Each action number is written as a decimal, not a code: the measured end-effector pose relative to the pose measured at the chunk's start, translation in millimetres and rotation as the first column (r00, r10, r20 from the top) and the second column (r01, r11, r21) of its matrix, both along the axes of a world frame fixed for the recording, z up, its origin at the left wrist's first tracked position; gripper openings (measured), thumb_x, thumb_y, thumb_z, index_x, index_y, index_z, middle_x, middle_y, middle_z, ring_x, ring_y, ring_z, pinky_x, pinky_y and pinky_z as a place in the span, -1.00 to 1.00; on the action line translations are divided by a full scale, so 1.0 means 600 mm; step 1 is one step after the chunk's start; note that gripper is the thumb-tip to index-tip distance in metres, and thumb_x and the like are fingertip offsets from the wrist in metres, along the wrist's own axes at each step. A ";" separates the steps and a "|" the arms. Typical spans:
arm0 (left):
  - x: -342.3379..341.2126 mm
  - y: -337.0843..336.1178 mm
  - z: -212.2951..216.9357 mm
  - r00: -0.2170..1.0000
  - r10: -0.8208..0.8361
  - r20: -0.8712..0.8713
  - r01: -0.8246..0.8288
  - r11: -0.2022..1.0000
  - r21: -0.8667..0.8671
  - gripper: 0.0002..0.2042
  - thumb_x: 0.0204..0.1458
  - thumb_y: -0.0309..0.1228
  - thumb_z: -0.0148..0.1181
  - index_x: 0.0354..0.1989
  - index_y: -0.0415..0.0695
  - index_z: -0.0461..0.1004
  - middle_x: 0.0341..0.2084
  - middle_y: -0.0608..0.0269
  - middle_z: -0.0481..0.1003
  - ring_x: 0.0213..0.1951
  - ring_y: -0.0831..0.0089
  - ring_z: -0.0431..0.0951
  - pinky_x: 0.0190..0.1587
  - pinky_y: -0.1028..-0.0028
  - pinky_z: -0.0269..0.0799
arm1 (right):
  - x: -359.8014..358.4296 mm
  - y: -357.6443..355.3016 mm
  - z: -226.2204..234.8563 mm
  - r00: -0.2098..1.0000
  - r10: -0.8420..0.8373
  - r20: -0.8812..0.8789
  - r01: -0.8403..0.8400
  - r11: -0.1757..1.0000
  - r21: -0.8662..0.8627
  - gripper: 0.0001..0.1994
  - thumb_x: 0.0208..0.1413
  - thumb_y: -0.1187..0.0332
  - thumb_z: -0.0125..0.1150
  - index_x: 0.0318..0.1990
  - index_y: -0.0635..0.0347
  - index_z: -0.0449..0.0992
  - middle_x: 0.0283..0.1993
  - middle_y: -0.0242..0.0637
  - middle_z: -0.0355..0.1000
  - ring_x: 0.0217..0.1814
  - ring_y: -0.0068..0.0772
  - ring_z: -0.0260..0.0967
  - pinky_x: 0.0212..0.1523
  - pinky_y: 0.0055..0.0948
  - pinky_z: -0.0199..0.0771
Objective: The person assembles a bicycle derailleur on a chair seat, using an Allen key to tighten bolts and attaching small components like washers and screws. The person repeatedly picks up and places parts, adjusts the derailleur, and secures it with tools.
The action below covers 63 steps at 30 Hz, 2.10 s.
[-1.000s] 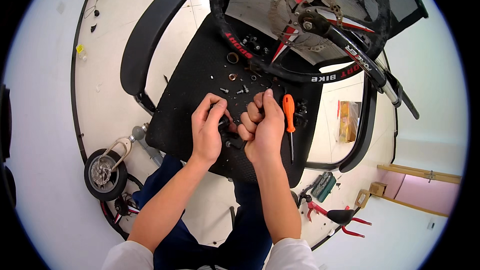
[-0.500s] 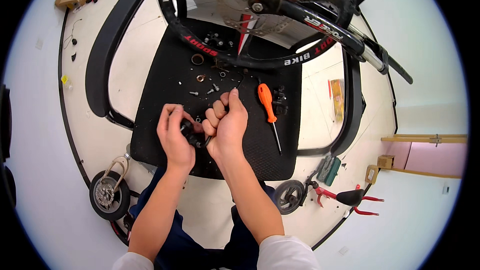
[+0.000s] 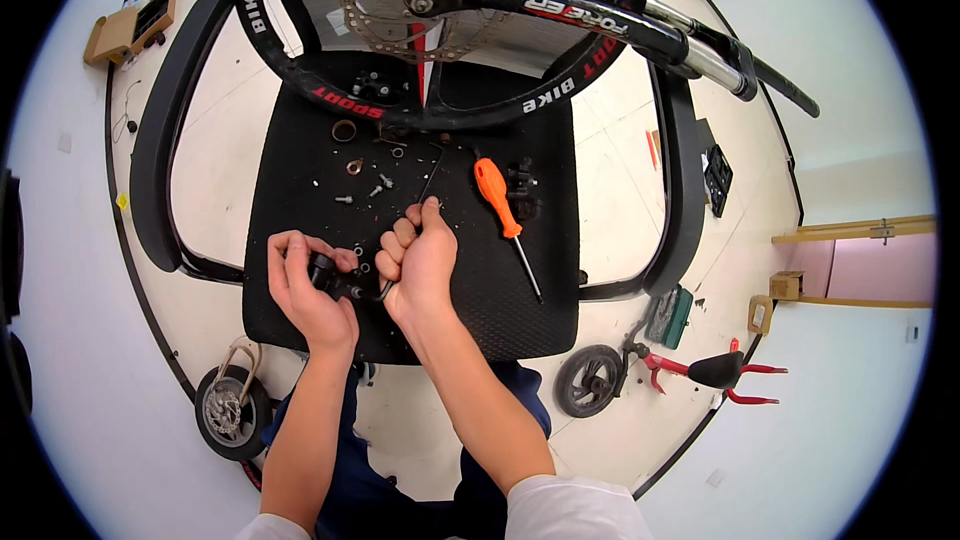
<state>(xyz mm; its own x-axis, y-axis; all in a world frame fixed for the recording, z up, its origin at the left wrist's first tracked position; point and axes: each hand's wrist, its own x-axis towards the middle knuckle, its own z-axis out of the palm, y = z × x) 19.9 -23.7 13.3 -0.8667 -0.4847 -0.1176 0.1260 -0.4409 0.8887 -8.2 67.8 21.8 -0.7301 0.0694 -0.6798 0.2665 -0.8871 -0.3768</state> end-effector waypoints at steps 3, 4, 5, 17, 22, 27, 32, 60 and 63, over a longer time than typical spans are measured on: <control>0.004 0.001 -0.013 0.997 -0.036 -0.068 0.024 0.987 -0.160 -0.87 0.24 -0.47 -0.09 -0.35 -0.24 0.27 -0.60 0.27 0.33 -0.58 0.54 0.39 -0.43 0.52 0.36 | -0.002 -0.002 0.000 1.000 0.020 0.016 -0.021 0.999 0.050 -0.67 0.42 0.13 -0.22 -0.41 0.05 0.20 -0.66 -0.57 -0.15 -0.72 -0.68 -0.31 -0.75 -0.57 -0.34; 0.005 0.003 -0.017 0.992 -0.066 -0.103 0.038 0.967 -0.251 -0.89 0.23 -0.50 -0.07 -0.36 -0.25 0.27 -0.57 0.28 0.33 -0.57 0.55 0.39 -0.44 0.54 0.34 | -0.004 0.003 -0.005 0.999 0.039 0.009 -0.039 0.998 0.043 -0.67 0.42 0.13 -0.21 -0.41 0.06 0.20 -0.66 -0.57 -0.14 -0.72 -0.68 -0.31 -0.75 -0.57 -0.34; 0.007 0.002 -0.018 0.988 -0.096 -0.120 0.059 0.957 -0.285 -0.88 0.23 -0.51 -0.08 -0.36 -0.24 0.26 -0.56 0.26 0.31 -0.57 0.53 0.39 -0.44 0.53 0.35 | -0.004 0.005 -0.008 0.999 0.048 0.014 -0.048 0.998 0.030 -0.67 0.42 0.13 -0.21 -0.41 0.06 0.20 -0.66 -0.57 -0.15 -0.72 -0.68 -0.30 -0.76 -0.58 -0.34; 0.005 -0.009 -0.006 0.793 -0.317 -0.520 -0.154 0.722 -0.674 -0.96 0.02 -0.62 0.01 -0.45 -0.30 0.31 -0.61 0.13 0.36 -0.61 0.44 0.35 -0.54 0.45 0.40 | 0.006 0.022 -0.089 0.943 0.181 0.280 0.000 0.839 -0.543 -0.70 0.28 0.37 -0.17 -0.57 0.05 0.18 -0.71 -0.59 -0.11 -0.78 -0.67 -0.28 -0.82 -0.60 -0.36; 0.000 0.016 0.016 0.766 -0.359 -0.534 -0.142 0.715 -0.684 -0.95 -0.04 -0.64 0.04 -0.44 -0.29 0.31 -0.60 0.09 0.40 -0.60 0.44 0.37 -0.50 0.45 0.39 | 0.052 -0.044 -0.118 0.987 0.157 -0.010 -0.156 0.963 -0.219 -0.74 0.33 0.22 -0.10 -0.41 0.09 0.32 -0.57 -0.47 0.18 -0.60 -0.56 0.11 -0.62 -0.58 0.14; -0.005 -0.043 0.030 0.998 0.024 -0.062 -0.026 0.999 -0.029 -0.86 0.21 -0.40 -0.01 -0.31 -0.22 0.29 -0.52 0.21 0.33 -0.55 0.46 0.36 -0.41 0.46 0.38 | 0.031 0.002 -0.010 0.929 0.354 -0.106 -0.365 0.925 -0.109 -0.67 0.38 0.10 -0.12 -0.41 0.06 0.23 -0.66 -0.61 -0.10 -0.73 -0.74 -0.25 -0.75 -0.63 -0.28; -0.029 -0.073 -0.017 0.930 -0.148 0.336 0.226 0.952 -0.205 -0.80 0.13 -0.39 0.13 -0.16 -0.23 0.37 -0.45 0.30 0.36 -0.44 0.56 0.41 -0.31 0.54 0.39 | 0.019 0.058 -0.001 0.780 0.622 0.068 -0.312 0.293 0.904 -0.67 0.31 0.20 -0.03 -0.38 0.30 0.43 -0.64 -0.20 0.30 -0.65 -0.25 0.28 -0.58 -0.38 0.21; -0.050 -0.061 -0.019 0.758 -0.449 0.473 0.556 0.824 -0.107 -0.84 0.17 -0.46 0.18 -0.21 -0.34 0.52 -0.46 0.23 0.54 -0.44 0.57 0.54 -0.45 0.53 0.55 | 0.012 0.101 -0.008 0.619 0.779 0.100 -0.237 0.064 0.970 -0.61 -0.21 0.48 0.54 -0.15 0.36 0.59 -0.31 -0.15 0.59 -0.36 -0.40 0.58 -0.25 -0.52 0.62; -0.049 -0.063 -0.016 0.831 -0.406 0.379 0.469 0.879 -0.088 -0.85 0.18 -0.47 0.16 -0.21 -0.33 0.52 -0.44 0.22 0.55 -0.45 0.56 0.54 -0.41 0.51 0.55 | 0.004 0.112 0.003 0.692 0.721 0.021 -0.083 0.051 0.995 -0.66 -0.15 0.43 0.50 -0.17 0.33 0.59 -0.33 -0.19 0.56 -0.36 -0.38 0.55 -0.28 -0.48 0.56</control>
